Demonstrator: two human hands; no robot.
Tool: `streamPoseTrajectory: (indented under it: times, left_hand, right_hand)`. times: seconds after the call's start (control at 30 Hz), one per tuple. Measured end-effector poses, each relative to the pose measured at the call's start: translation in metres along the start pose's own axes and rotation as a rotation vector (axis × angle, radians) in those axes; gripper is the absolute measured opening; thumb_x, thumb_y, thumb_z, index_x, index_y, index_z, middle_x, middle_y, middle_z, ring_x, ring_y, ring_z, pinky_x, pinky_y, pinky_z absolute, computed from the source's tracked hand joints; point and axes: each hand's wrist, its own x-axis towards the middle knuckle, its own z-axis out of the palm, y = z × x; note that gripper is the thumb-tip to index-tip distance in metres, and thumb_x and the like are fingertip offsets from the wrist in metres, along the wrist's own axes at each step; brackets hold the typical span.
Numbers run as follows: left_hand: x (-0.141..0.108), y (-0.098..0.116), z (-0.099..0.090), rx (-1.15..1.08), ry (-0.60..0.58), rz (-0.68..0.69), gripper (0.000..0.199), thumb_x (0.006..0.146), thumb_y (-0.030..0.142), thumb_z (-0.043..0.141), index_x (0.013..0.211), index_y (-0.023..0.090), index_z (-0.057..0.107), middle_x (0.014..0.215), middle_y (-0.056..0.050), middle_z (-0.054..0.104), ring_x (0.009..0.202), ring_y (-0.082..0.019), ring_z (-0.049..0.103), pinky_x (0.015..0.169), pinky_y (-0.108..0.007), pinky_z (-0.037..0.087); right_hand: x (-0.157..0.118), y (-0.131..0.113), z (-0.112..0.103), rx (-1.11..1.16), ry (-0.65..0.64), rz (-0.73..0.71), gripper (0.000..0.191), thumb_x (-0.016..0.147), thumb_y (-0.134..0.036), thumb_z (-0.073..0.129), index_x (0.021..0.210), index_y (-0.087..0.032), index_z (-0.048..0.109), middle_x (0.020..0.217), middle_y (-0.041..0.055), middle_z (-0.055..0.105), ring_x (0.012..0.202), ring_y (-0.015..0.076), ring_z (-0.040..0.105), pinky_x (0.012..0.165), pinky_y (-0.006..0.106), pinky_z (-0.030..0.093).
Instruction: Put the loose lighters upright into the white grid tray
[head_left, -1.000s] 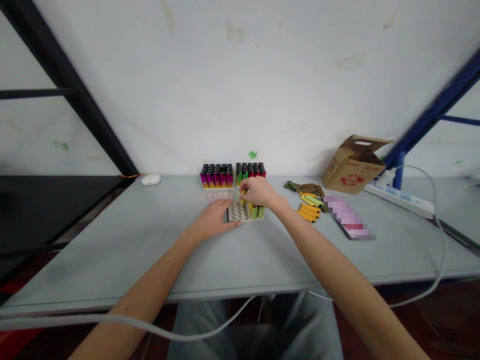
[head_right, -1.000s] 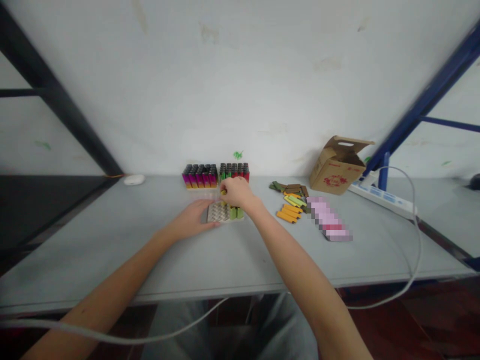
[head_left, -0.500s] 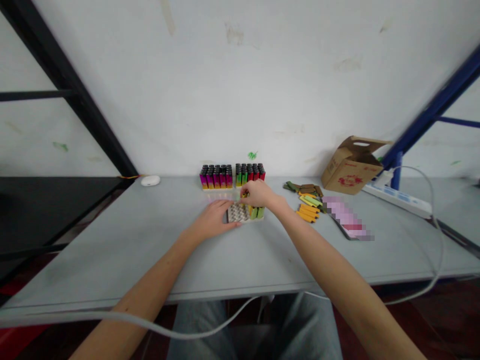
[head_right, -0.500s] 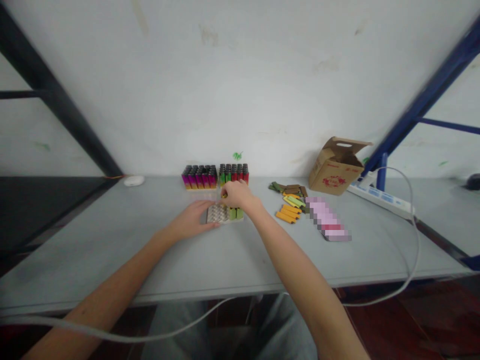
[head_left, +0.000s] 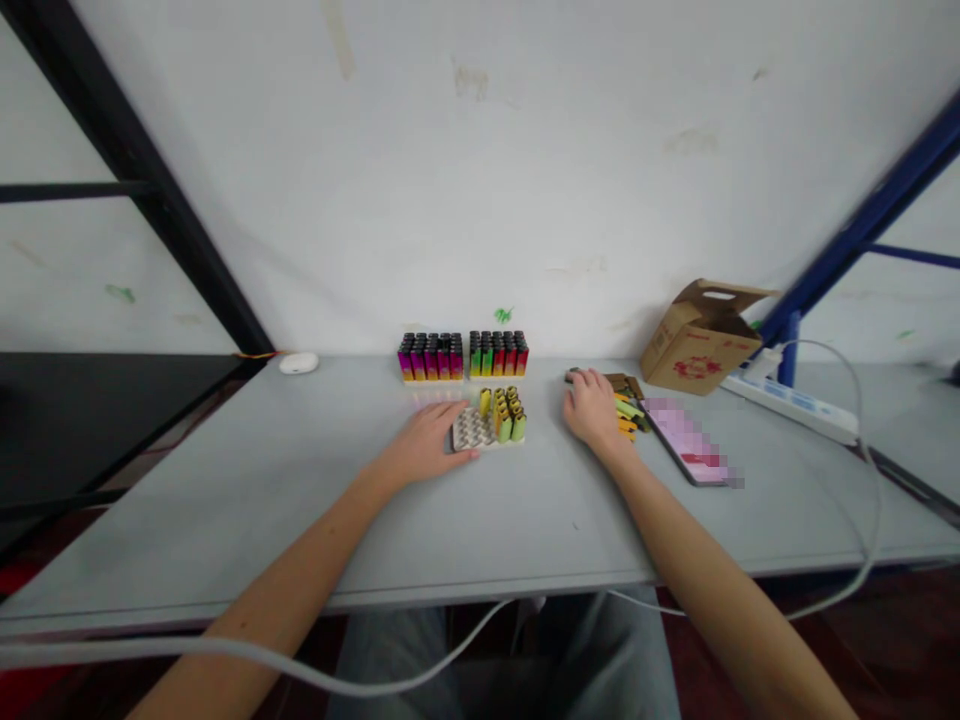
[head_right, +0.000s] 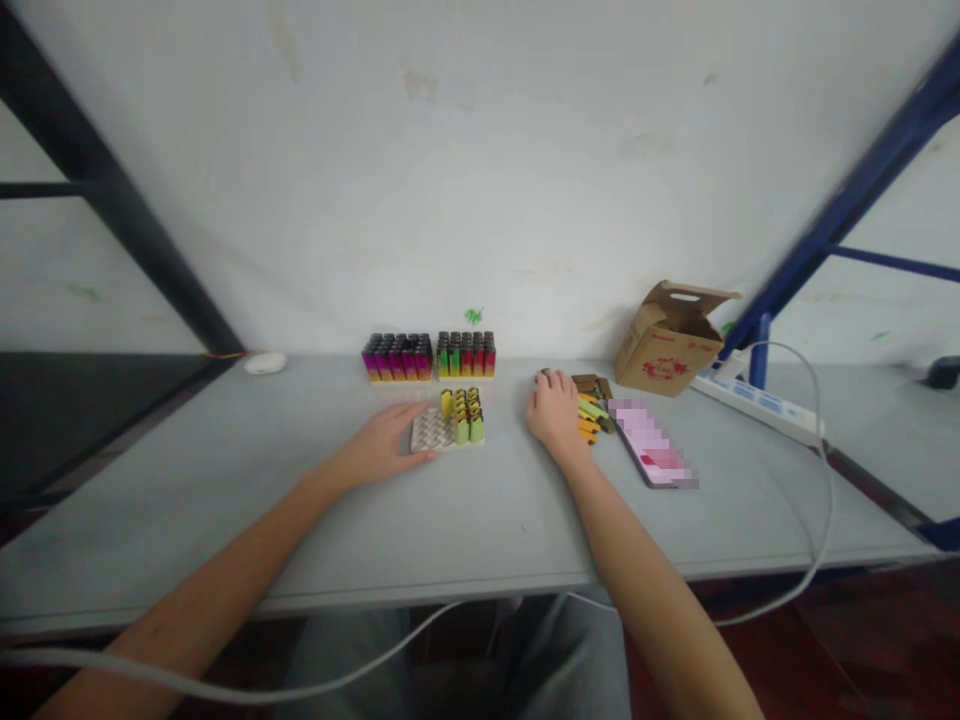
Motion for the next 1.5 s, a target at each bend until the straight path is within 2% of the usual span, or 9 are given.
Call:
streamPoseTrajectory:
  times: [0.07,0.17,0.33,0.5,0.73,0.87,1.0,1.3,1.5]
  left_hand:
    - [0.000,-0.001,0.000,0.011,-0.002,0.017,0.070,0.078,0.055,0.061,0.133,0.015,0.047,0.135,-0.015,0.052,0.125,-0.030,0.048,0.108,-0.044,0.035]
    - [0.000,-0.003,0.001,0.028,0.005,0.035,0.066,0.080,0.056,0.059,0.129,0.014,0.051,0.132,-0.015,0.055,0.123,-0.029,0.049,0.107,-0.043,0.035]
    - [0.000,-0.003,0.000,0.020,0.008,0.039,0.067,0.080,0.057,0.058,0.129,0.013,0.052,0.131,-0.015,0.055,0.121,-0.029,0.049,0.107,-0.043,0.035]
    - [0.000,-0.002,0.000,0.014,0.010,0.028,0.068,0.080,0.059,0.058,0.129,0.012,0.052,0.131,-0.015,0.055,0.121,-0.029,0.050,0.107,-0.043,0.036]
    - [0.000,-0.002,-0.002,0.007,-0.016,0.007,0.069,0.079,0.060,0.058,0.130,0.013,0.052,0.133,-0.015,0.054,0.123,-0.030,0.048,0.107,-0.044,0.035]
    - [0.000,-0.002,-0.001,-0.005,-0.008,0.004,0.069,0.079,0.060,0.059,0.130,0.015,0.052,0.133,-0.015,0.054,0.123,-0.030,0.048,0.107,-0.045,0.035]
    - [-0.001,-0.002,-0.002,-0.007,-0.007,0.011,0.067,0.080,0.059,0.058,0.130,0.016,0.052,0.133,-0.014,0.054,0.123,-0.029,0.049,0.107,-0.043,0.035]
    - [0.000,-0.001,-0.003,0.008,-0.026,-0.002,0.070,0.079,0.059,0.058,0.131,0.012,0.051,0.134,-0.016,0.053,0.124,-0.030,0.048,0.108,-0.042,0.034]
    - [0.000,-0.001,-0.002,0.003,-0.019,0.000,0.069,0.080,0.060,0.058,0.131,0.015,0.051,0.134,-0.014,0.053,0.124,-0.029,0.048,0.108,-0.043,0.034]
  right_hand:
    - [-0.008,0.004,0.008,-0.120,0.012,0.040,0.042,0.083,-0.022,0.046,0.119,-0.003,0.055,0.126,0.0221,0.056,0.133,0.0382,0.032,0.108,0.051,0.020]
    - [-0.010,0.003,0.013,-0.160,-0.032,0.062,0.047,0.084,-0.024,0.044,0.126,-0.002,0.050,0.133,0.0212,0.053,0.135,0.0383,0.029,0.109,0.052,0.016]
    - [-0.004,0.005,0.004,-0.093,-0.063,0.046,0.035,0.084,-0.022,0.046,0.115,-0.012,0.058,0.122,0.0152,0.062,0.120,0.0312,0.049,0.106,0.048,0.022]
    - [-0.001,0.008,-0.001,0.026,-0.058,0.094,0.036,0.078,-0.011,0.047,0.111,-0.015,0.060,0.108,0.0143,0.067,0.099,0.0276,0.061,0.088,0.040,0.040]
    - [0.004,0.009,0.001,0.686,0.154,0.162,0.045,0.071,-0.022,0.060,0.115,-0.014,0.055,0.105,0.0123,0.065,0.087,0.0211,0.062,0.086,0.039,0.048]
    - [0.007,0.007,-0.001,1.127,0.118,0.239,0.058,0.062,-0.029,0.070,0.117,-0.020,0.052,0.110,0.0100,0.061,0.087,0.0191,0.062,0.085,0.041,0.051]
    - [0.008,0.006,-0.004,1.332,0.102,0.289,0.061,0.057,-0.025,0.073,0.114,-0.023,0.052,0.109,0.0071,0.060,0.086,0.0174,0.064,0.087,0.042,0.051]
    - [-0.007,-0.012,-0.002,1.023,-0.082,-0.073,0.051,0.067,-0.017,0.065,0.118,-0.019,0.055,0.097,0.0076,0.069,0.087,0.0180,0.066,0.088,0.041,0.052]
    - [-0.006,-0.016,0.001,1.096,-0.093,0.050,0.038,0.072,-0.029,0.067,0.108,-0.017,0.061,0.099,0.0107,0.072,0.092,0.0218,0.068,0.089,0.043,0.052]
